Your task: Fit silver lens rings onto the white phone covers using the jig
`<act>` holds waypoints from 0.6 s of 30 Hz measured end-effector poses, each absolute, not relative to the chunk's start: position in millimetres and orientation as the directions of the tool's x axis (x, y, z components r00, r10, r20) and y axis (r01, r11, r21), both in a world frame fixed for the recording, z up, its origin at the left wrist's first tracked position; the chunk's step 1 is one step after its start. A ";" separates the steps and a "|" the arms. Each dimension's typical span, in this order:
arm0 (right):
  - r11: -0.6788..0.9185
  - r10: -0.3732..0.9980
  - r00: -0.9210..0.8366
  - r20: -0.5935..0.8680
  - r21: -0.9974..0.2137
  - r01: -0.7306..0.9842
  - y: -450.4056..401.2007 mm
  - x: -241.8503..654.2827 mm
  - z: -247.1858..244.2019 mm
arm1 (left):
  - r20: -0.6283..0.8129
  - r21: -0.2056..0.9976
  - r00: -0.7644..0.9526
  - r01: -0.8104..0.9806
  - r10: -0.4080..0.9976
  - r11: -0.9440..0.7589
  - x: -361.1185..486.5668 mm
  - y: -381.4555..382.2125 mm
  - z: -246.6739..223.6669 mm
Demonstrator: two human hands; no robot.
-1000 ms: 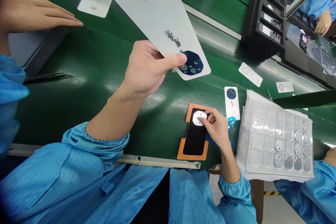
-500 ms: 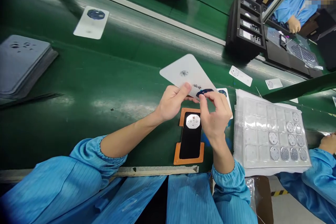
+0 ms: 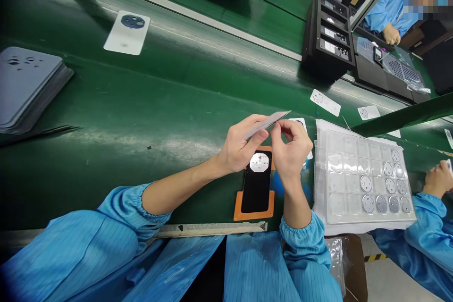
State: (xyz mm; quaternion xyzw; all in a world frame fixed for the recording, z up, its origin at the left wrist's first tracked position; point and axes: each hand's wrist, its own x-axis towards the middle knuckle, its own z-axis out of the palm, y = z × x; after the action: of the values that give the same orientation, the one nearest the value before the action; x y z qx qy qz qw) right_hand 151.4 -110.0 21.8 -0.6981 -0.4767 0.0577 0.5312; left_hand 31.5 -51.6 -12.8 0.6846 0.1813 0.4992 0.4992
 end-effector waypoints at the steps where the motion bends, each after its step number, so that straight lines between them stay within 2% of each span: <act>1: -0.001 0.727 0.544 0.418 -0.793 0.610 -110.6 150.9 23.6 | 0.534 0.845 0.441 -0.244 0.721 -0.476 31.6 -52.1 -14.7; 5: -0.067 0.711 0.567 0.415 -0.764 0.642 -112.0 147.6 30.5 | 0.609 0.785 0.473 -0.250 0.637 -0.566 34.5 -57.2 -23.8; 7: -0.077 0.703 0.573 0.421 -0.756 0.650 -109.6 149.2 30.0 | 0.582 0.809 0.496 -0.270 0.644 -0.523 37.5 -60.8 -26.3; 9: -0.119 0.686 0.591 0.424 -0.737 0.665 -106.4 158.0 26.0 | 0.466 0.885 0.514 -0.288 0.720 -0.367 40.8 -62.3 -26.8; 11: -0.222 0.656 0.645 0.391 -0.717 0.660 -107.6 176.2 19.6 | 0.273 0.938 0.506 -0.329 0.818 -0.110 42.8 -58.1 -25.7; 14: -0.381 0.603 0.765 0.226 -0.761 0.525 -128.6 215.0 6.9 | 0.028 0.871 0.492 -0.438 0.870 0.220 38.7 -38.4 -22.0; 16: -0.432 0.580 0.809 0.095 -0.807 0.404 -155.3 237.6 -4.4 | -0.036 0.823 0.479 -0.484 0.877 0.298 30.8 -21.8 -17.5; 18: -0.490 0.625 0.780 -0.026 -0.791 0.367 -185.9 249.2 -18.1 | -0.039 0.821 0.447 -0.496 0.894 0.284 20.8 -10.2 -11.2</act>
State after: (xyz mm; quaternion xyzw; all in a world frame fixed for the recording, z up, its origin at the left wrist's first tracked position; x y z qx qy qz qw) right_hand 249.2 -185.9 -18.1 -0.8489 -0.2920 0.1567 0.4118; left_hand 20.8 -10.2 -11.2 0.3850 0.2582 0.4581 0.7585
